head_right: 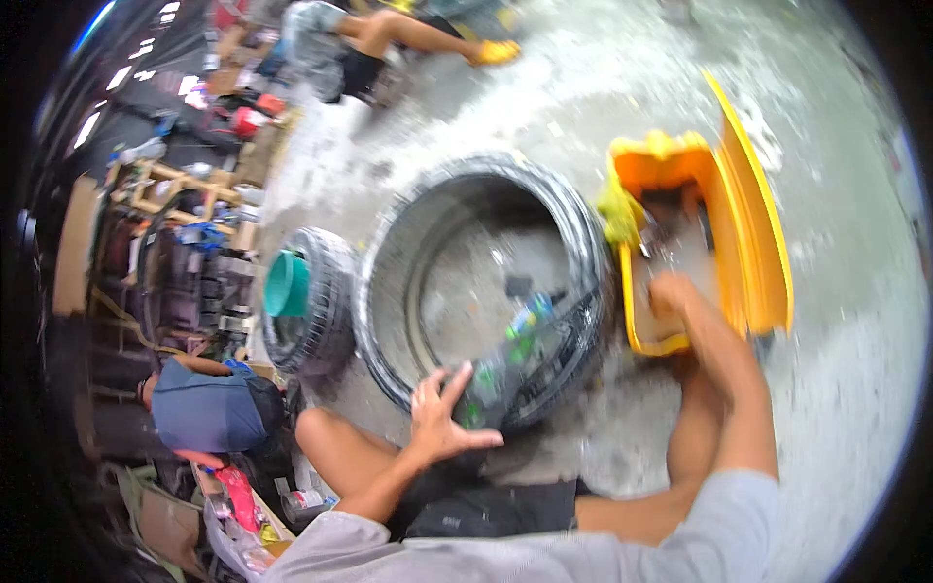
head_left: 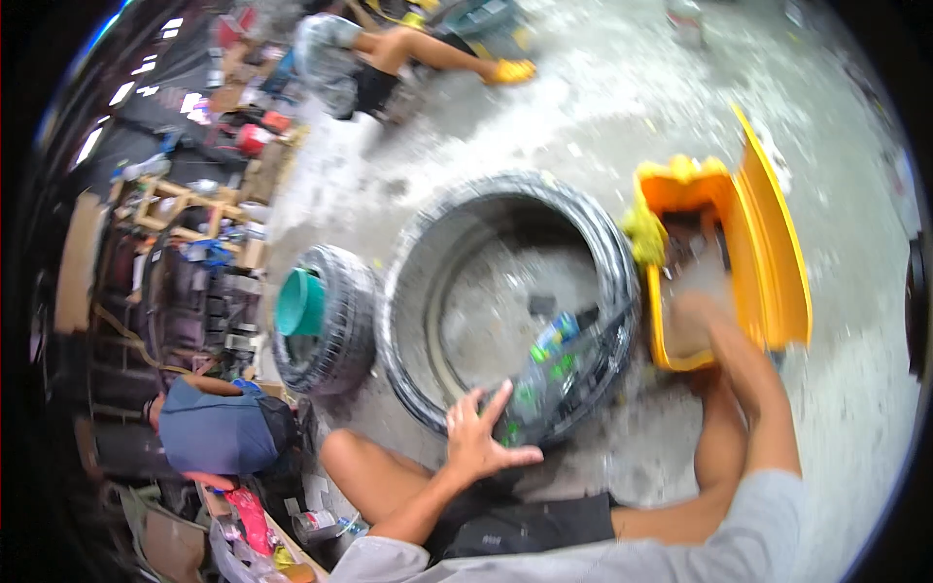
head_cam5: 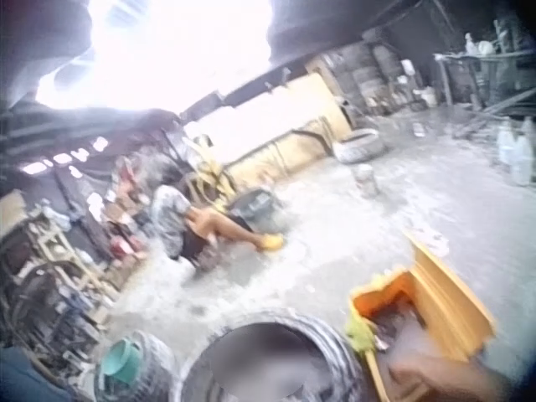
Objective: Sanding and preparing a piece of vehicle bodywork for repair.
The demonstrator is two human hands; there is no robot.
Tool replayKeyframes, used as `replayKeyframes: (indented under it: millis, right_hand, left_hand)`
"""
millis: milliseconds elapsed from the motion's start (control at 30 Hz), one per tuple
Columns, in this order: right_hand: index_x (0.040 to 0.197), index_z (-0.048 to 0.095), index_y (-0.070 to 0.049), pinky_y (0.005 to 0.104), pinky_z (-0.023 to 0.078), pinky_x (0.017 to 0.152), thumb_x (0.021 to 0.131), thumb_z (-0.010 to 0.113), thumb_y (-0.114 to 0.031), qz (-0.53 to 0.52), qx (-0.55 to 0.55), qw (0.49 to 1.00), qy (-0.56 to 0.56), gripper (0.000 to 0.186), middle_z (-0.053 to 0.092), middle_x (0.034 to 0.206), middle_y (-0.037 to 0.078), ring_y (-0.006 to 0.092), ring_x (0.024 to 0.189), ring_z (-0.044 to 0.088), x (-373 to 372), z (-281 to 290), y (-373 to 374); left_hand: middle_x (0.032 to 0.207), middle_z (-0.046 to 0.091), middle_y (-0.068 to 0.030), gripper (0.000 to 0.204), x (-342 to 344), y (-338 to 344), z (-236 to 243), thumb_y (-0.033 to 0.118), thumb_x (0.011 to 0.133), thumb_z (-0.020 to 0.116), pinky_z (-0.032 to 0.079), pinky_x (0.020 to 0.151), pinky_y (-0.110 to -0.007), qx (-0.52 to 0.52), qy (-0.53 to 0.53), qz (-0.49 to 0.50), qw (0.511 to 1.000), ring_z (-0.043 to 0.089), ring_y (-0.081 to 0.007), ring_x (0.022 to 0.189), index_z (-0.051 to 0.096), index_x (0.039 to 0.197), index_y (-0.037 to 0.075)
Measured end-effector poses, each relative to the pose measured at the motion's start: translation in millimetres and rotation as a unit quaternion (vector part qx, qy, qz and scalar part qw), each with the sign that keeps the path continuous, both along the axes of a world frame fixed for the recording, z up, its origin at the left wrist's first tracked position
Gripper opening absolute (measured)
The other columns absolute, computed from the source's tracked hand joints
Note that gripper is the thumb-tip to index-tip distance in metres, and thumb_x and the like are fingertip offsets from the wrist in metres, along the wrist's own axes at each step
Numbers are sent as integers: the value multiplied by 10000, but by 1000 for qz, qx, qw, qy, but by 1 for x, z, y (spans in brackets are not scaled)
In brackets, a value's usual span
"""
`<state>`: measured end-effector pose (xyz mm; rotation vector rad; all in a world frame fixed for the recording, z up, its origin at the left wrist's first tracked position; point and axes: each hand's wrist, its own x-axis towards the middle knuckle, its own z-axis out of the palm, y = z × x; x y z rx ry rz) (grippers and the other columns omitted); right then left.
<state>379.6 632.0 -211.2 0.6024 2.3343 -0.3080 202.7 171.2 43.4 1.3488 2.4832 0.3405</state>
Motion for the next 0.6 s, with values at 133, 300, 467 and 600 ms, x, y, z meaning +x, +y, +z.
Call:
replayKeyframes:
  millis: [133, 300, 467, 600]
  right_hand:
    - [969, 762, -76, 563, 573, 747, 951, 682, -359, -115, 135, 919, 351, 294, 747, 947, 240, 445, 895, 725, -33, 101, 7]
    - [1072, 755, -84, 510, 545, 797, 975, 718, -334, -127, 208, 860, 449, 271, 680, 950, 202, 408, 904, 684, 4, 233, -33]
    - [1113, 722, -124, 496, 499, 786, 844, 819, -231, 23, 104, 823, 558, 305, 623, 985, 171, 396, 938, 633, -43, 270, -170]
    - [1128, 720, -61, 504, 462, 871, 836, 801, -245, 108, 98, 788, 599, 354, 586, 952, 140, 343, 967, 618, -57, 232, -225]
  left_hand:
    - [1478, 473, -331, 1338, -15, -4, 27, 751, 471, 931, 349, 1168, -600, 5, 29, 37, 999, 464, -508, 1371, 471, 1622, 247]
    - [1438, 497, -315, 1278, -12, 13, 9, 818, 533, 859, 355, 1127, -629, 16, 35, -2, 999, 484, -493, 1345, 464, 1619, 274]
    - [1484, 475, -344, 1296, -18, -3, 31, 839, 553, 835, 340, 1151, -638, -21, 34, 13, 999, 461, -503, 1393, 418, 1649, 288]
    - [1525, 447, -350, 1332, -13, 4, 3, 873, 565, 808, 328, 1167, -639, -52, -37, 1, 998, 441, -508, 1421, 350, 1682, 309]
